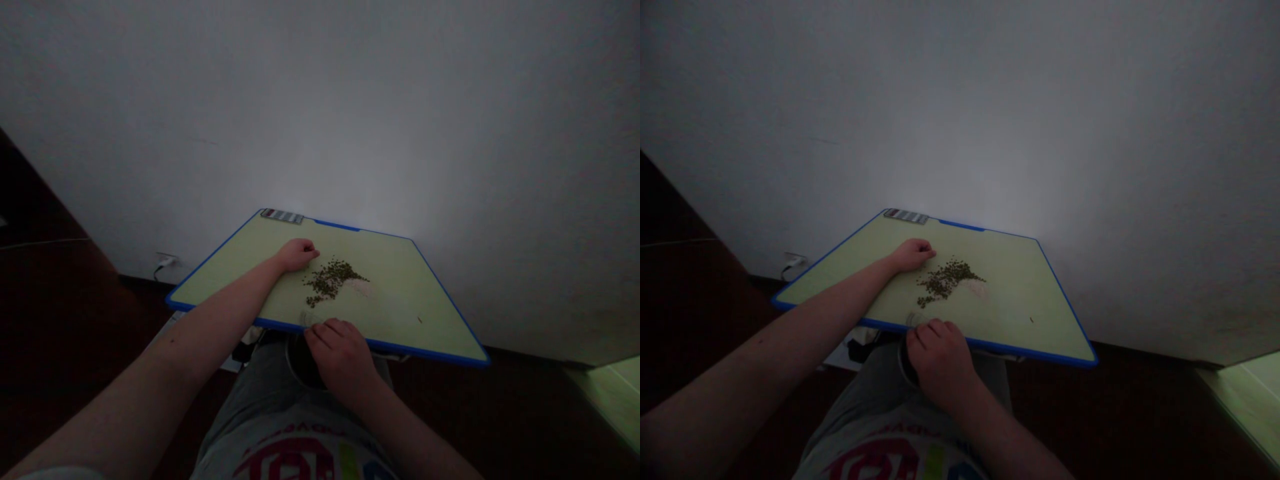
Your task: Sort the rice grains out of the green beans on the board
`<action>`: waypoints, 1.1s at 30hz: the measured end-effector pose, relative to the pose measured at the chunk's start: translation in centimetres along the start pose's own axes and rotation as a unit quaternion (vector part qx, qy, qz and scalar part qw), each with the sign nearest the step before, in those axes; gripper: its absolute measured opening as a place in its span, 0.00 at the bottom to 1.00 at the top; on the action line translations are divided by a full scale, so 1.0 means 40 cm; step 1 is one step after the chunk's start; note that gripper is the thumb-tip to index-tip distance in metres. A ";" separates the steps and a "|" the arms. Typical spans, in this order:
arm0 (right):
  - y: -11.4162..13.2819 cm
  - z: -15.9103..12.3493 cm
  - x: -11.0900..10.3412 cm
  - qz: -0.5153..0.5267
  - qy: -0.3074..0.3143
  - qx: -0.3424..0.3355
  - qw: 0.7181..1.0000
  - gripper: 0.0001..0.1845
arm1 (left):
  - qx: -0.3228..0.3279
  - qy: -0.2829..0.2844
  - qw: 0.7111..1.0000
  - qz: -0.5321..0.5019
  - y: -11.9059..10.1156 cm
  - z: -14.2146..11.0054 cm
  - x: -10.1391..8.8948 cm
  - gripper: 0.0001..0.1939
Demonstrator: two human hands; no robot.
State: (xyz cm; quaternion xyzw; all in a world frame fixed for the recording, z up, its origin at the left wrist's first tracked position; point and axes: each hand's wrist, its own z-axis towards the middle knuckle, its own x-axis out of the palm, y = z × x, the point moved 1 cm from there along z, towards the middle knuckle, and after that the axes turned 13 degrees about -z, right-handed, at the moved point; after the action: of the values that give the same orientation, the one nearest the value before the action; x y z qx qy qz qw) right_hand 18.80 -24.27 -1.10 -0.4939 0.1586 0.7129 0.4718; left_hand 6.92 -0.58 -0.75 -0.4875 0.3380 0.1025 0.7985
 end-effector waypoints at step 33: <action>-0.108 -0.059 -0.014 -0.037 0.019 0.131 0.990 0.12 | 0.015 -0.004 1.000 0.006 0.006 0.004 0.002 0.17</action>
State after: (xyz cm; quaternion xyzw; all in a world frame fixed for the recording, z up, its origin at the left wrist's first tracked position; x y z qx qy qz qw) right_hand 23.74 -24.03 -0.67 -0.4469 0.2414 0.6584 0.5555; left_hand 6.94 -0.35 -0.92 -0.4733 0.3390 0.1043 0.8063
